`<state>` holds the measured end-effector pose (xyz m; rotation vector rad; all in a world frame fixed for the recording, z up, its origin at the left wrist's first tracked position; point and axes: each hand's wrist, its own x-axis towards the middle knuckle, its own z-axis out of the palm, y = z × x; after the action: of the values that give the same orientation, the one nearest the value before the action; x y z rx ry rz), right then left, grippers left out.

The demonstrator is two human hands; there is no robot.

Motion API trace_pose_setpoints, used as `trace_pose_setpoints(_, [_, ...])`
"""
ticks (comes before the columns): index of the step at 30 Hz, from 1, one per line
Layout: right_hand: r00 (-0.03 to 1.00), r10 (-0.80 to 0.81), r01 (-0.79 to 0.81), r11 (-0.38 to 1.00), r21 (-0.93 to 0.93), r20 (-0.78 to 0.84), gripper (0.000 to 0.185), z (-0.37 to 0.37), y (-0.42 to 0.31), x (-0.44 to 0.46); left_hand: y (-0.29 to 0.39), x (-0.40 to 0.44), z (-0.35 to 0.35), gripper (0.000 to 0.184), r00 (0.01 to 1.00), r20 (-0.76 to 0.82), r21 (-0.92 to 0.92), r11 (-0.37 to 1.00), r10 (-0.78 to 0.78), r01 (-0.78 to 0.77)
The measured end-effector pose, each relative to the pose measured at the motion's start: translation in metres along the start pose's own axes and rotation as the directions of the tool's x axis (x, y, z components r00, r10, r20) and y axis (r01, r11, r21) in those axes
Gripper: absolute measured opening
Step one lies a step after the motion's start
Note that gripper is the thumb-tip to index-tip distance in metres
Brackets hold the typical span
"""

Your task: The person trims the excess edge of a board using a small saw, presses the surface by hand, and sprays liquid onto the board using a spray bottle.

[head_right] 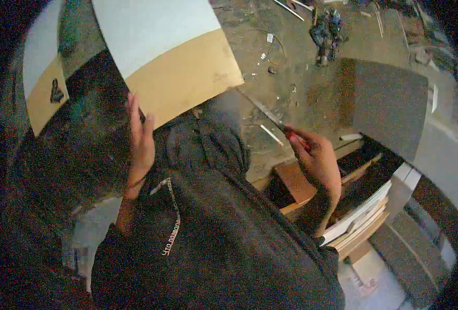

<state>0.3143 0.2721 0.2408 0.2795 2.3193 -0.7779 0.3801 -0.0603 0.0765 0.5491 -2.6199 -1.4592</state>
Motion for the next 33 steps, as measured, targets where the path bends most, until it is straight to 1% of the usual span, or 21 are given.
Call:
trace_pose_setpoints(1, [0.998,0.035,-0.035,0.999,0.012,-0.045,0.029,0.004,0.005,0.007,0.007,0.028,0.006,0.060,0.981,0.063,-0.024,0.983,0.185,-0.184])
trace_pose_setpoints(2, [0.993,0.070,-0.068,0.997,0.026,-0.090,0.031,0.009,0.011,0.013,0.014,0.054,0.012,0.060,0.940,0.227,0.040,0.962,0.254,-0.270])
trace_pose_setpoints(3, [0.989,0.078,-0.066,0.993,0.096,-0.123,0.032,0.024,0.024,0.020,0.018,0.076,0.027,0.060,0.872,0.384,0.088,0.928,0.304,-0.363])
trace_pose_setpoints(4, [0.982,0.051,-0.023,0.988,0.154,-0.181,0.035,0.038,0.033,0.032,0.020,0.107,0.052,0.058,0.817,0.396,0.125,0.857,0.419,-0.500])
trace_pose_setpoints(5, [0.971,0.024,0.026,0.978,0.207,-0.238,0.037,0.052,0.043,0.043,0.024,0.133,0.077,0.056,0.748,0.412,0.157,0.768,0.521,-0.621])
trace_pose_setpoints(6, [0.972,0.085,-0.015,0.953,0.303,-0.219,0.038,0.062,0.046,0.050,0.023,0.157,0.100,0.053,0.658,0.461,0.198,0.654,0.595,-0.730])
trace_pose_setpoints(8, [0.966,0.207,-0.107,0.866,0.488,-0.156,0.040,0.071,0.048,0.061,0.029,0.197,0.144,0.047,0.443,0.573,0.232,0.382,0.689,-0.895])
trace_pose_setpoints(9, [0.958,0.269,-0.149,0.766,0.626,-0.102,0.042,0.074,0.039,0.061,0.026,0.210,0.159,0.044,0.411,0.615,0.176,0.390,0.673,-0.904])
trace_pose_setpoints(11, [0.951,0.302,-0.174,0.713,0.679,-0.074,0.042,0.079,0.041,0.052,0.022,0.217,0.167,0.037,0.346,0.691,0.078,0.410,0.635,-0.909])
trace_pose_setpoints(12, [0.946,0.317,-0.182,0.683,0.707,-0.063,0.042,0.081,0.042,0.052,0.017,0.220,0.168,0.036,0.345,0.682,0.051,0.429,0.645,-0.902])
trace_pose_setpoints(14, [0.942,0.327,-0.174,0.657,0.734,-0.070,0.041,0.086,0.045,0.049,0.010,0.218,0.165,0.033,0.344,0.664,-0.004,0.463,0.664,-0.886])
trace_pose_setpoints(17, [0.949,0.312,-0.182,0.657,0.731,-0.045,0.039,0.082,0.042,0.048,0.023,0.210,0.158,0.033,0.271,0.692,-0.012,0.386,0.670,-0.922])
trace_pose_setpoints(20, [0.944,0.329,-0.208,0.590,0.780,0.003,0.038,0.078,0.041,0.047,0.033,0.196,0.158,0.036,0.247,0.738,-0.018,0.385,0.628,-0.923])
trace_pose_setpoints(23, [0.939,0.343,-0.203,0.578,0.791,-0.009,0.037,0.080,0.047,0.053,0.019,0.186,0.172,0.039,0.187,0.765,-0.134,0.437,0.617,-0.890])
trace_pose_setpoints(26, [0.928,0.369,-0.205,0.608,0.767,-0.044,0.036,0.076,0.055,0.056,0.034,0.161,0.175,0.043,0.127,0.779,-0.189,0.423,0.614,-0.886])
trace_pose_setpoints(27, [0.930,0.363,-0.193,0.615,0.765,-0.057,0.036,0.077,0.058,0.058,0.034,0.154,0.174,0.053,0.088,0.835,-0.198,0.447,0.542,-0.872])
trace_pose_setpoints(29, [0.930,0.358,-0.170,0.628,0.760,-0.087,0.036,0.081,0.063,0.061,0.027,0.147,0.179,0.054,0.086,0.818,-0.203,0.426,0.569,-0.882])
trace_pose_setpoints(30, [0.923,0.376,-0.184,0.622,0.762,-0.084,0.036,0.080,0.062,0.060,0.026,0.143,0.180,0.054,0.084,0.809,-0.206,0.415,0.582,-0.886])
trace_pose_setpoints(33, [0.912,0.402,-0.205,0.608,0.767,-0.075,0.036,0.075,0.060,0.061,0.024,0.148,0.185,0.055,0.094,0.829,-0.233,0.493,0.551,-0.838])
